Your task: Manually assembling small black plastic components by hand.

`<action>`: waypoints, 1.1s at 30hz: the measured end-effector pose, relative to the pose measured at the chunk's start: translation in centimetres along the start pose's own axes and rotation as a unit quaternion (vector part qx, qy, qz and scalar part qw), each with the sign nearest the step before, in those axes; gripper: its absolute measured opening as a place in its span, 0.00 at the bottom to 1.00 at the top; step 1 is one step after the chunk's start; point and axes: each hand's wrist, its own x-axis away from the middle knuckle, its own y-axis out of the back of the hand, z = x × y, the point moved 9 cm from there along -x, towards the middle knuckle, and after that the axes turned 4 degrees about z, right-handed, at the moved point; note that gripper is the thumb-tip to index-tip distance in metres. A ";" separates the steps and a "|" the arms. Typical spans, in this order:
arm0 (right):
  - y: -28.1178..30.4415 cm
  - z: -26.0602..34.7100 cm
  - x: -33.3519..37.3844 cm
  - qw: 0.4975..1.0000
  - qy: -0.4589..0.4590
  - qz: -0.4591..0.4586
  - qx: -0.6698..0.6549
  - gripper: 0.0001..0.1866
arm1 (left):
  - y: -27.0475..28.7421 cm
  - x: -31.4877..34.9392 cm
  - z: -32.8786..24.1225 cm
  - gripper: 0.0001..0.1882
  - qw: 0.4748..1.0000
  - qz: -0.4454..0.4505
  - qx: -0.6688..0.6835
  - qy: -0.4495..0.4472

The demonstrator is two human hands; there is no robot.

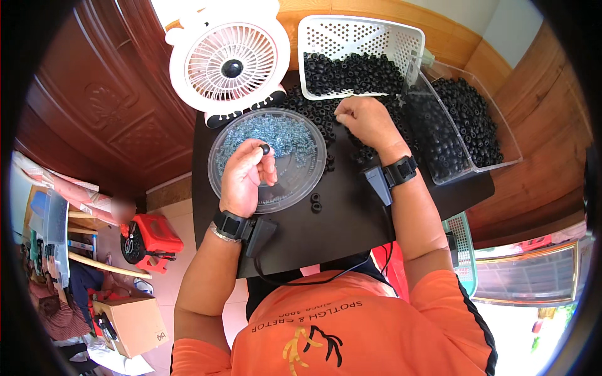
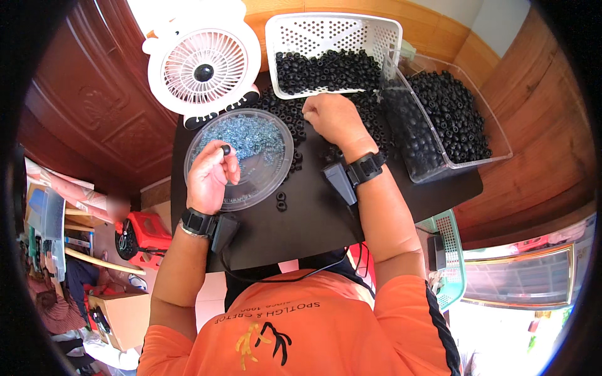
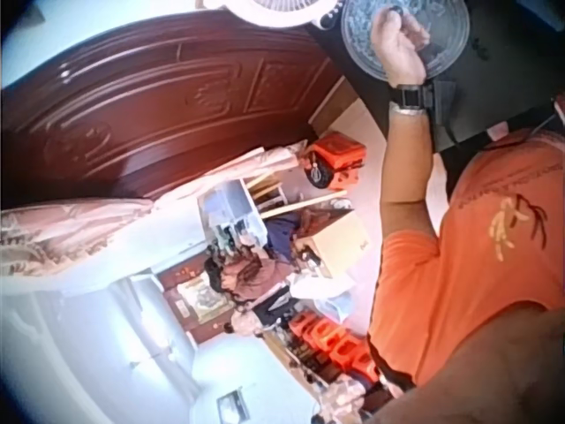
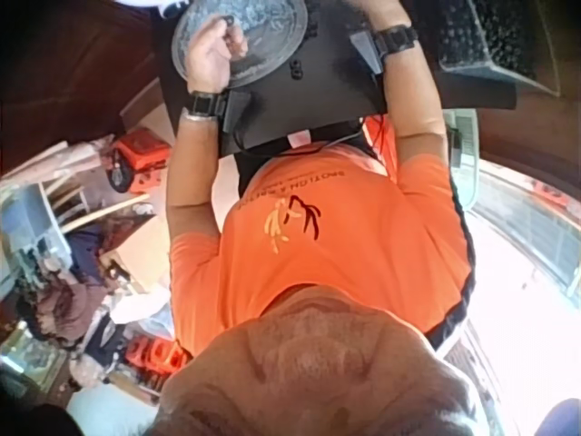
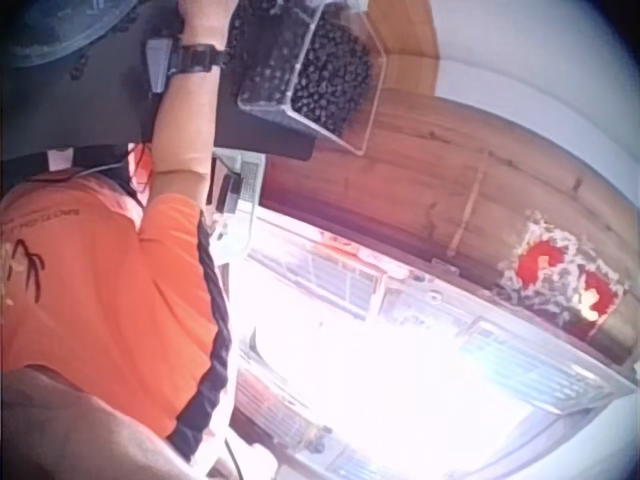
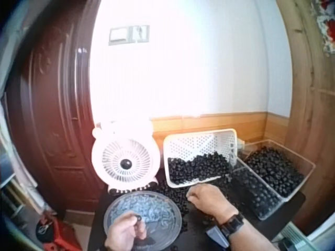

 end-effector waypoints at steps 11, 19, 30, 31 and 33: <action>-1.2 -2.1 0.7 0.985 -0.076 0.099 0.123 0.08 | 0.4 0.1 0.1 0.10 0.999 -0.014 -0.017 0.028; -1.5 -0.3 0.2 0.999 -0.031 0.039 -0.006 0.08 | 0.3 0.0 0.3 0.10 0.999 -0.008 -0.020 0.031; -4.0 1.5 0.0 0.992 -0.018 0.068 -0.109 0.04 | -0.3 0.0 1.3 0.11 0.998 0.011 -0.022 0.055; -3.9 1.9 0.1 0.964 -0.047 0.061 -0.254 0.04 | -0.6 0.0 1.7 0.11 0.997 0.024 -0.021 0.067; -4.1 3.7 0.3 0.931 -0.038 0.065 -0.358 0.04 | -1.2 0.2 2.2 0.11 0.995 0.046 -0.019 0.090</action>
